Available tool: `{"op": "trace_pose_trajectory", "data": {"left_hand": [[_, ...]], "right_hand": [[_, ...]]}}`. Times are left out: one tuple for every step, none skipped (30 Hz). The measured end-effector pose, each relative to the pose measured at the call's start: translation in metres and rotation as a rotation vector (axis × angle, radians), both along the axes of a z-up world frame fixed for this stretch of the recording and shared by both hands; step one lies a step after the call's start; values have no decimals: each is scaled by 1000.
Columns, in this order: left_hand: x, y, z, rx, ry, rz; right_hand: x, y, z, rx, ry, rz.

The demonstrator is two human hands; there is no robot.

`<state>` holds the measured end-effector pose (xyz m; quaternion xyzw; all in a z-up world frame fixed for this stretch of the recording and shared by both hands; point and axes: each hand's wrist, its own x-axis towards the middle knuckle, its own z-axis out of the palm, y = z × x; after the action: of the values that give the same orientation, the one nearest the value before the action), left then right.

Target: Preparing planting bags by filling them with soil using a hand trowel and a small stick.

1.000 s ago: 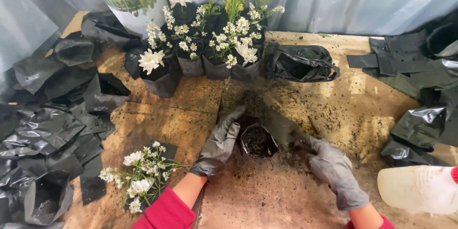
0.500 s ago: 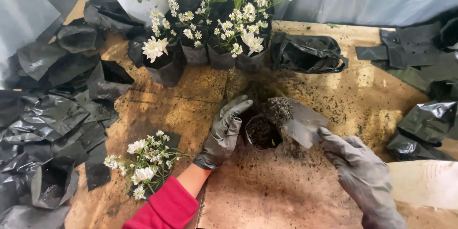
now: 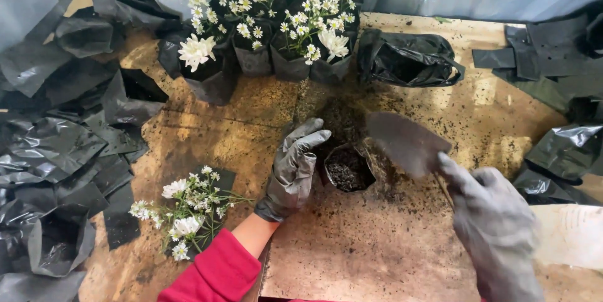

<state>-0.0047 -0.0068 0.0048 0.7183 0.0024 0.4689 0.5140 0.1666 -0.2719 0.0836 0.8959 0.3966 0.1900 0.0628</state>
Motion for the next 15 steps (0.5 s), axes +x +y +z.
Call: {"op": "trace_pose_trajectory", "data": {"left_hand": [[3, -2, -3, -115, -14, -19], [5, -2, -7, -111, -20, -19], [7, -2, -11, -145, -20, -7], [9, -2, -15, -179, -19, 6], [12, -2, -16, -176, -23, 8], [14, -2, -18, -234, -15, 25], [16, -3, -21, -292, -6, 42], [14, -7, -2, -290, -8, 41], [12, -11, 16, -487, 64, 68], [10, -16, 35, -683, 133, 95], [15, -11, 17, -681, 128, 95], [19, -7, -1, -547, 133, 109], [23, -3, -20, -413, 138, 124], [21, -2, -17, -412, 140, 124], [19, -3, -14, -356, 229, 156]], "right_hand": [[-1, 18, 15, -35, 313, -191], [10, 22, 1, -31, 307, -190], [21, 25, -13, -39, 301, -161], [32, 30, -27, -47, 297, -130], [37, 39, -31, -44, 292, -127], [41, 47, -36, -51, 161, -70], [45, 55, -41, -56, 29, -14], [37, 70, -22, -55, 28, -15], [28, 85, -3, -6, 291, -143], [21, 100, 16, 46, 550, -270], [22, 100, 14, 48, 545, -268], [22, 100, 10, 69, 633, -255], [23, 100, 6, 91, 721, -242], [22, 99, 1, 90, 723, -242], [21, 97, -3, 124, 858, -226]]}}
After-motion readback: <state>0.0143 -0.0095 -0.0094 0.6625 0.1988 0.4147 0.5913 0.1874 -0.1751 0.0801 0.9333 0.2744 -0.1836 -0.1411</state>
